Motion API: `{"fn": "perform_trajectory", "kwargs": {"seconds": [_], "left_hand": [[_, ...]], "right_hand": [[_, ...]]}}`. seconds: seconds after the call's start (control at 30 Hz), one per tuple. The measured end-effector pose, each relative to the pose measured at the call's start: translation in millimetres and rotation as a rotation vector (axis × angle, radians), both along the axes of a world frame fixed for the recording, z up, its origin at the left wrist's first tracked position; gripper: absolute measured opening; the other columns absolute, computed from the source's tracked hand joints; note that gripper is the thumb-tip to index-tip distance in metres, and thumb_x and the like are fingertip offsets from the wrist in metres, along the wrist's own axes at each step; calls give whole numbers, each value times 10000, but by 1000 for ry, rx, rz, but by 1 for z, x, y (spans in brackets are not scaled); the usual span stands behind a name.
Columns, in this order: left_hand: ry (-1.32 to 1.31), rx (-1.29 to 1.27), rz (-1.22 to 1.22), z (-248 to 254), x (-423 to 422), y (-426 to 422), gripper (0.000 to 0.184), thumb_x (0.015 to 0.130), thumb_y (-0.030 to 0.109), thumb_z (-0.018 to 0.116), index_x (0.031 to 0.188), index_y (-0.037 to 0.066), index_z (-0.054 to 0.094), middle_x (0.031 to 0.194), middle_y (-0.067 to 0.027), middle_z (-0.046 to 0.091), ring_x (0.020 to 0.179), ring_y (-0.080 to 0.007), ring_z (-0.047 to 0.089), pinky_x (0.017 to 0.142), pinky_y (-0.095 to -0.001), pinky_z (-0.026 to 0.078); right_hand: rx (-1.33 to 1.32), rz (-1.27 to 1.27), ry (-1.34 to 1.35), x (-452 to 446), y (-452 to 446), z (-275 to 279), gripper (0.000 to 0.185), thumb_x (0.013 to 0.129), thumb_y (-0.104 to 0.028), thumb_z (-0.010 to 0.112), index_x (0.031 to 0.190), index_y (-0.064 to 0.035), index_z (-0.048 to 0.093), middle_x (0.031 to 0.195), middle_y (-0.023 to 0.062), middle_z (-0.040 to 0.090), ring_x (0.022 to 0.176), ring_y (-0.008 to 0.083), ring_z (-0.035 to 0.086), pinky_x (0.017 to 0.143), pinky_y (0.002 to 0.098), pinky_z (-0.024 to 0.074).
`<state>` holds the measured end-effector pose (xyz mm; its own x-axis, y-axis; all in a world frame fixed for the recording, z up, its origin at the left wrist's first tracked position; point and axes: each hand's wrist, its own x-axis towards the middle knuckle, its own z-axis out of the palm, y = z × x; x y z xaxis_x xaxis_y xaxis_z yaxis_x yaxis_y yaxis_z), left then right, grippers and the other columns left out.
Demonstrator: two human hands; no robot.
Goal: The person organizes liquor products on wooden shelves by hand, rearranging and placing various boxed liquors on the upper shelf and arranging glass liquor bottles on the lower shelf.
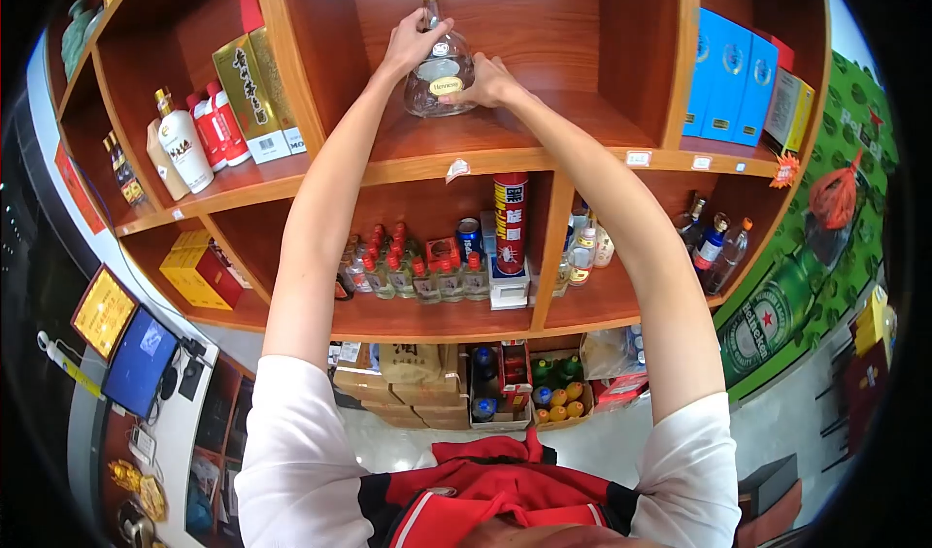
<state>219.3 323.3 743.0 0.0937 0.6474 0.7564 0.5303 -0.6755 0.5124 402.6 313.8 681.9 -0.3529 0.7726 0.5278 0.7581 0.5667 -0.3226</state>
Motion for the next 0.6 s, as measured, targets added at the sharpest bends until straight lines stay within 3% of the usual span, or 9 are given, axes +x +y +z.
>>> {"fn": "perform_trajectory", "kwargs": {"seconds": [0.07,0.1,0.2,0.27,0.33,0.4,0.6], "left_hand": [[126,59,233,3,-11,10,578,880,530,738,1155,23,701,1198,-228,688,1154,-337,656,997,-455,509],[147,29,282,4,-16,11,651,873,532,731,1263,15,668,1296,-261,626,1243,-393,596,1044,-490,490],[131,211,510,-6,-15,6,656,886,493,728,1300,-5,623,1264,-269,636,1234,-403,593,1035,-505,493],[98,238,512,-13,-18,3,648,894,446,733,1318,-21,589,1247,-270,645,1227,-416,591,1009,-526,502],[119,357,634,-19,-22,6,623,922,429,720,1283,-58,580,1198,-250,681,1112,-409,651,965,-511,516],[110,360,650,-23,-28,6,580,938,417,715,1253,-50,577,1190,-247,685,1111,-419,645,954,-516,522],[134,514,711,-34,-29,16,528,981,433,658,1224,-30,590,1135,-242,699,1095,-416,650,903,-520,540]], "right_hand": [[-22,21,-14,-16,13,0,1262,558,-699,921,1395,131,469,1400,334,543,1321,480,535,1099,452,481],[-24,1,-4,-23,18,0,1260,562,-700,919,1398,130,470,1419,331,522,1318,467,541,1096,456,484],[-56,-38,-16,-44,12,5,1249,589,-676,921,1416,133,450,1471,315,466,1329,435,543,1088,466,494],[-39,-76,2,-57,11,2,1228,607,-650,926,1422,128,438,1455,303,485,1333,423,546,1083,463,501],[-32,-84,-6,-69,15,0,1210,616,-640,927,1418,122,436,1449,299,495,1334,420,546,1086,463,501],[65,-104,-26,-77,20,-3,1233,587,-708,900,1382,131,471,1366,309,550,1285,408,583,1055,460,509],[60,-109,-54,-80,26,-1,1235,592,-724,883,1389,126,473,1419,311,529,1320,410,560,1072,462,503]]}}
